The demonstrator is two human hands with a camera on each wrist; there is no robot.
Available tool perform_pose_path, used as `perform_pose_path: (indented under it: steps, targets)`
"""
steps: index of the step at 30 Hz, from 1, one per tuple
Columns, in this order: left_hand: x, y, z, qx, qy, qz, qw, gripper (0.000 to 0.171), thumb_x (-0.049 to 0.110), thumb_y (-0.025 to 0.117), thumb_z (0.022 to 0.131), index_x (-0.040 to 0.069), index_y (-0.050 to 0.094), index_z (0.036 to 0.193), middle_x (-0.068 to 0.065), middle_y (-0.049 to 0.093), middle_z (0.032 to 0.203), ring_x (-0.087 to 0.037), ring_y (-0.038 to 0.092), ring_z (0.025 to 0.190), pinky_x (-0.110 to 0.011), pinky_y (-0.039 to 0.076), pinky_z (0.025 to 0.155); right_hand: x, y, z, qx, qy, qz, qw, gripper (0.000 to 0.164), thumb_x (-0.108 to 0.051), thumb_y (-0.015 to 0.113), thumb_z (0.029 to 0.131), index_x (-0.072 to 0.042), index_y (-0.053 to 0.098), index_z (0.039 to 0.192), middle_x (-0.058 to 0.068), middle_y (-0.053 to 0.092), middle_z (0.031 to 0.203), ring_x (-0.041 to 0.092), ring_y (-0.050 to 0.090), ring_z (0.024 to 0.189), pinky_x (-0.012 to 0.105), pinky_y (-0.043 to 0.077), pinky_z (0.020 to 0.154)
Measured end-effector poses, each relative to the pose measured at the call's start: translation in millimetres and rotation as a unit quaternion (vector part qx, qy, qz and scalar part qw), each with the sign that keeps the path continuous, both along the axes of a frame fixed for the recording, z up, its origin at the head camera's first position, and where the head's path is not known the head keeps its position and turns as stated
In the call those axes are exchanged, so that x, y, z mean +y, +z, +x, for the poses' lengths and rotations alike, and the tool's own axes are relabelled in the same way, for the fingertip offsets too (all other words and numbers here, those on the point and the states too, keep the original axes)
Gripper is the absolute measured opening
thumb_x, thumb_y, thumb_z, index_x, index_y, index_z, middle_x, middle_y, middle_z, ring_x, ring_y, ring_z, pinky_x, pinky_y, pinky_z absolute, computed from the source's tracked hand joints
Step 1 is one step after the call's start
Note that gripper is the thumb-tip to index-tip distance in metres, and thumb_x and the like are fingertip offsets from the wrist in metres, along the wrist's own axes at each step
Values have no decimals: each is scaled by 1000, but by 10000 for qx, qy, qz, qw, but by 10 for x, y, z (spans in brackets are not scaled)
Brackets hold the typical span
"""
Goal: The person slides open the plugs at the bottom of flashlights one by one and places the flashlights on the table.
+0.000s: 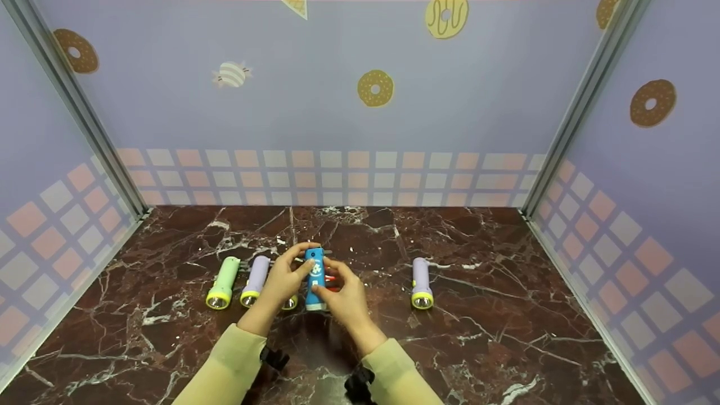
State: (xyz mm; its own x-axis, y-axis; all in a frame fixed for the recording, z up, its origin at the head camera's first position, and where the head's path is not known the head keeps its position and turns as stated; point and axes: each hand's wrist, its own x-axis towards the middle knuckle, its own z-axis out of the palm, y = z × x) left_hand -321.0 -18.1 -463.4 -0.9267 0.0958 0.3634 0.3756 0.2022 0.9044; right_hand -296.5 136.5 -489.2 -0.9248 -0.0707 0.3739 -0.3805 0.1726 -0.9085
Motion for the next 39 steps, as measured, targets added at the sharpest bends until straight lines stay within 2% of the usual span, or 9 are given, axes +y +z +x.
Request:
perform_pose_path:
  steps: [4,9,14,18,23,32,39]
  targets:
    - [5,-4,-4,54,-67,57,9999,41,5,65,96,2,60,138,-29,65,128,-41,67,106,-48,57,89,15,4,-12,-55,9,-185,9998,55,3,80,82,5,62,134,30,70,121,37,73,101,31,61,88]
    - [18,4,10,-49,51,130,9999,48,9,66,97,-3,52,142,-32,66,121,-43,69,100,-50,58,89,20,7,-28,-56,-40,-286,9996,55,3,81,82,5,62,134,30,70,121,38,72,102,29,60,88]
    - [32,2,15,7,2,216,9998,44,7,66,97,-7,54,137,-34,66,121,-46,70,103,-53,58,92,27,6,-31,25,-131,-279,9995,54,2,80,83,5,61,134,29,71,120,37,72,102,31,60,88]
    - [36,-5,8,69,-120,255,9996,43,7,66,97,-7,55,136,-35,67,119,-46,72,100,-52,60,90,33,15,-33,-77,-282,-328,9990,55,2,80,83,4,61,135,29,71,119,37,72,103,29,60,88]
    - [29,-18,0,-138,-266,260,9992,49,9,68,97,-5,53,141,-32,67,119,-43,73,97,-47,62,86,46,18,-41,-168,-408,-455,9980,55,3,80,83,3,61,134,30,71,118,39,74,100,27,61,84]
    - [41,-12,10,-202,-232,265,9992,54,4,72,92,-5,52,141,-33,66,119,-45,71,101,-50,60,92,69,24,-46,-145,-311,-464,9983,55,0,80,84,3,60,135,31,70,119,39,74,98,22,59,80]
    - [46,-27,0,-201,-160,333,9991,53,2,72,91,-7,53,139,-33,67,115,-44,72,99,-47,61,89,79,23,-59,-74,-184,-406,9990,55,1,79,85,5,59,136,32,70,119,36,75,98,24,60,83]
